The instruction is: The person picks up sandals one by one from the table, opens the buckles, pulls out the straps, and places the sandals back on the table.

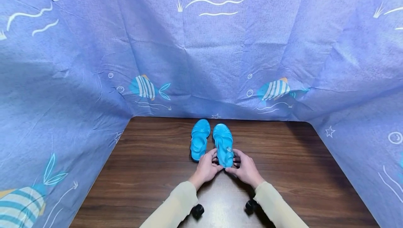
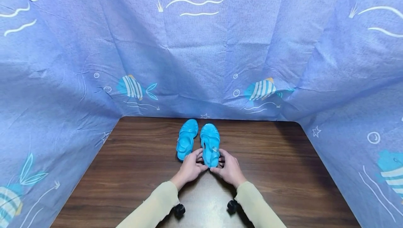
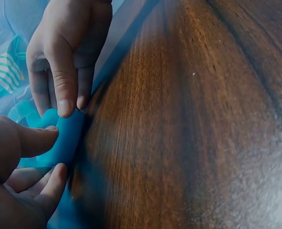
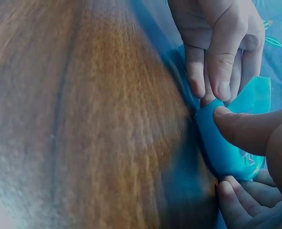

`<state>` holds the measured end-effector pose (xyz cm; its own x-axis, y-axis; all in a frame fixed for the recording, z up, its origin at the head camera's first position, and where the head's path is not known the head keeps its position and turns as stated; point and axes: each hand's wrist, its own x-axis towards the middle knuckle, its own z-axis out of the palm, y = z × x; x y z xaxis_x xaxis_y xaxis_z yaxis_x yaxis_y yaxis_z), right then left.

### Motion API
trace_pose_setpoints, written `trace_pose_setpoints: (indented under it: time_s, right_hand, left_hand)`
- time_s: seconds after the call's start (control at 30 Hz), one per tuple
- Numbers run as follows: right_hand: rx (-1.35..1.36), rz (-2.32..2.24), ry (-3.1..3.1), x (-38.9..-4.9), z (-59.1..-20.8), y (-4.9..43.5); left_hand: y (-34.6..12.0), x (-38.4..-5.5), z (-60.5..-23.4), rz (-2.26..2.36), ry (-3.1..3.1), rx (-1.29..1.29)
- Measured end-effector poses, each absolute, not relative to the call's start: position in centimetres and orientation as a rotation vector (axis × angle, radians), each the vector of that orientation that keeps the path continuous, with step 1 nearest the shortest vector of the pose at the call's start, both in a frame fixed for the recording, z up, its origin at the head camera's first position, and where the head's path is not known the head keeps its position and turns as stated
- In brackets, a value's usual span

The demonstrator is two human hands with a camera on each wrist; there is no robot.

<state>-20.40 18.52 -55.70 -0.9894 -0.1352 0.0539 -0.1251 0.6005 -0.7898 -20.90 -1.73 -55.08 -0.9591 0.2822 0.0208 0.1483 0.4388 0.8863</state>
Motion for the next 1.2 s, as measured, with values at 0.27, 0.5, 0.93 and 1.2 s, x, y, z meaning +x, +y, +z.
trace_pose_setpoints:
  time_s: [0.27, 0.5, 0.93, 1.2]
  right_hand:
    - [-0.196, -1.396, 2.762, -20.3, -55.8, 18.9]
    - [-0.244, -1.431, 2.725, -20.3, -55.6, 19.5]
    - [-0.283, -1.461, 2.746, -20.0, -55.5, 19.4]
    - [-0.258, -1.457, 2.747, -19.5, -55.3, 19.4]
  left_hand:
    - [-2.0, -20.8, -54.7, 1.431, 2.624, 0.431]
    - [-2.2, -20.8, -53.6, 1.302, 2.845, 0.490]
    - [-2.1, -20.4, -53.4, 1.443, 2.650, 0.402]
    - [-2.1, -20.0, -53.4, 1.469, 2.599, 0.384]
